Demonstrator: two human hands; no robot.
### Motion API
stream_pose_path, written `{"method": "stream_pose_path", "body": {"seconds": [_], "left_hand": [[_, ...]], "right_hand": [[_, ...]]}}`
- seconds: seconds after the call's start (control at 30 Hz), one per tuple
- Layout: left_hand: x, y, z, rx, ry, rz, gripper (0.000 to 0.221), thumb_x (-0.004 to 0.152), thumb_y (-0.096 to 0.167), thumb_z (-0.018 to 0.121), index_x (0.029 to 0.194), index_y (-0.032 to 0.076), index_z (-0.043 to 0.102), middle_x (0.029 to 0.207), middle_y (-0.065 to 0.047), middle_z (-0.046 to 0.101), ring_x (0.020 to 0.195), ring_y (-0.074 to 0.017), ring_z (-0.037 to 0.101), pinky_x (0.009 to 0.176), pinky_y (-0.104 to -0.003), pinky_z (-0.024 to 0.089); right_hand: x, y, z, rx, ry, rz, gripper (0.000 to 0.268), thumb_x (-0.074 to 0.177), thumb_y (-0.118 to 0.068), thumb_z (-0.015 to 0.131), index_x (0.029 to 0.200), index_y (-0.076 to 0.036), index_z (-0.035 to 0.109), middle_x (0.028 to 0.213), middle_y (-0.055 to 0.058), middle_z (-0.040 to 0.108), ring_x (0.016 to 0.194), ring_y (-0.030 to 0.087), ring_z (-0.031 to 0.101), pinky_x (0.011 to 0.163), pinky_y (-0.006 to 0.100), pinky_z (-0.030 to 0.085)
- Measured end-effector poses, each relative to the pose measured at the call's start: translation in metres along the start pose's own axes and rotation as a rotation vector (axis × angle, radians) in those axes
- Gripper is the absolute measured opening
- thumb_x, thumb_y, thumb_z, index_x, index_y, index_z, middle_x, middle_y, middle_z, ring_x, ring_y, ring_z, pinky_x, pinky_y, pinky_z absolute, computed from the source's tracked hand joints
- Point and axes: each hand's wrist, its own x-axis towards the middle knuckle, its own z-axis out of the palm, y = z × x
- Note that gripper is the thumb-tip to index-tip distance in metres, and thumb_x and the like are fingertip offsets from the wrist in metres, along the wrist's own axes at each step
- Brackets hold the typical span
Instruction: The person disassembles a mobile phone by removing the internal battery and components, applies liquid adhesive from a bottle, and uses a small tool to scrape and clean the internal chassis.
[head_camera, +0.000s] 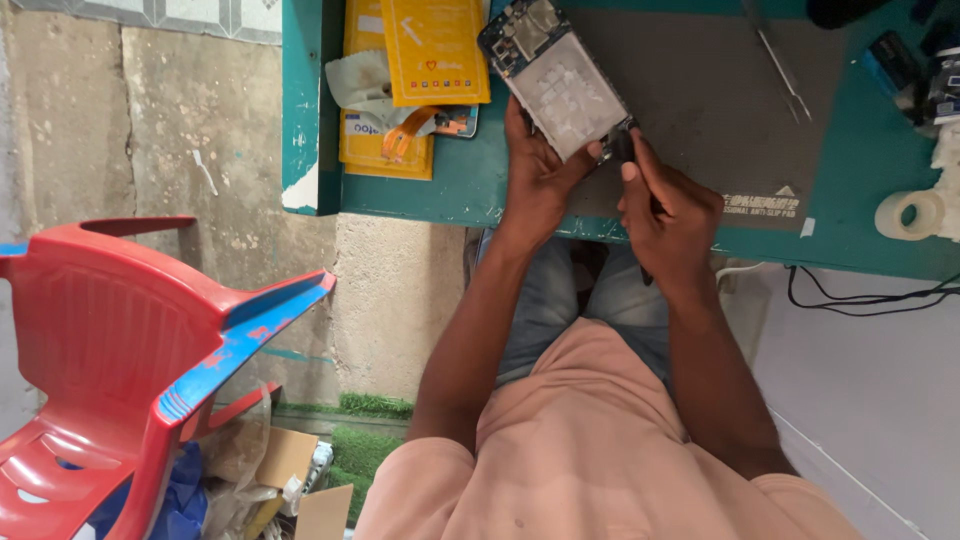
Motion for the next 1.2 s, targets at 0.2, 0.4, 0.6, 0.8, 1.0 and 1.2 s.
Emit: {"method": "stream_pose_path", "body": {"seconds": [0.2, 0.4, 0.6, 0.8, 1.0, 1.2], "left_hand": [[0.002, -0.004, 0.001, -0.019, 0.005, 0.015, 0.101, 0.093, -0.017, 0.066, 0.166, 0.012, 0.002, 0.148, -0.015, 0.047, 0.135, -0.0242, 0.055, 0.114, -0.039, 0.051], [0.001, -0.001, 0.001, -0.041, 0.019, -0.030, 0.100, 0.093, -0.016, 0.065, 0.165, 0.012, 0.001, 0.145, -0.015, 0.049, 0.132, -0.0234, 0.057, 0.111, -0.040, 0.053], [0.002, -0.001, -0.002, -0.088, 0.007, -0.042, 0.098, 0.094, -0.016, 0.065, 0.164, 0.013, 0.003, 0.142, -0.015, 0.052, 0.128, -0.0242, 0.060, 0.106, -0.038, 0.057], [0.000, -0.003, -0.005, -0.143, 0.006, -0.034, 0.095, 0.093, -0.019, 0.062, 0.164, 0.014, 0.008, 0.137, -0.017, 0.054, 0.119, -0.0240, 0.064, 0.095, -0.036, 0.061], [-0.001, -0.003, -0.005, -0.074, -0.001, -0.013, 0.096, 0.093, -0.020, 0.060, 0.164, 0.015, 0.006, 0.138, -0.015, 0.054, 0.118, -0.0225, 0.063, 0.090, -0.033, 0.060], [-0.001, -0.001, -0.004, -0.089, 0.013, -0.002, 0.098, 0.091, -0.022, 0.061, 0.164, 0.014, 0.007, 0.143, -0.015, 0.052, 0.126, -0.0248, 0.060, 0.100, -0.037, 0.058]], "right_hand": [[-0.004, 0.009, 0.008, -0.013, 0.024, -0.157, 0.031, 0.108, 0.002, 0.068, 0.140, 0.003, 0.065, 0.085, 0.015, 0.072, 0.069, 0.013, 0.068, 0.061, 0.029, 0.050], [-0.005, 0.019, 0.013, -0.105, 0.023, -0.246, 0.033, 0.106, 0.005, 0.070, 0.139, 0.004, 0.065, 0.077, 0.014, 0.067, 0.065, 0.014, 0.066, 0.057, 0.032, 0.048], [-0.003, 0.022, 0.009, -0.279, 0.026, -0.372, 0.038, 0.104, 0.006, 0.073, 0.141, 0.005, 0.063, 0.080, 0.015, 0.065, 0.065, 0.017, 0.064, 0.056, 0.035, 0.047], [-0.001, 0.020, 0.007, -0.334, -0.004, -0.366, 0.040, 0.101, 0.007, 0.075, 0.139, 0.006, 0.065, 0.071, 0.012, 0.062, 0.054, 0.016, 0.056, 0.049, 0.036, 0.042], [0.002, 0.018, 0.003, -0.321, 0.002, -0.385, 0.040, 0.104, 0.006, 0.073, 0.143, 0.000, 0.065, 0.080, 0.013, 0.063, 0.062, 0.021, 0.059, 0.058, 0.037, 0.048], [-0.001, 0.015, 0.005, -0.239, -0.005, -0.308, 0.038, 0.103, 0.005, 0.075, 0.140, 0.001, 0.066, 0.079, 0.015, 0.065, 0.062, 0.020, 0.062, 0.058, 0.036, 0.050]]}}
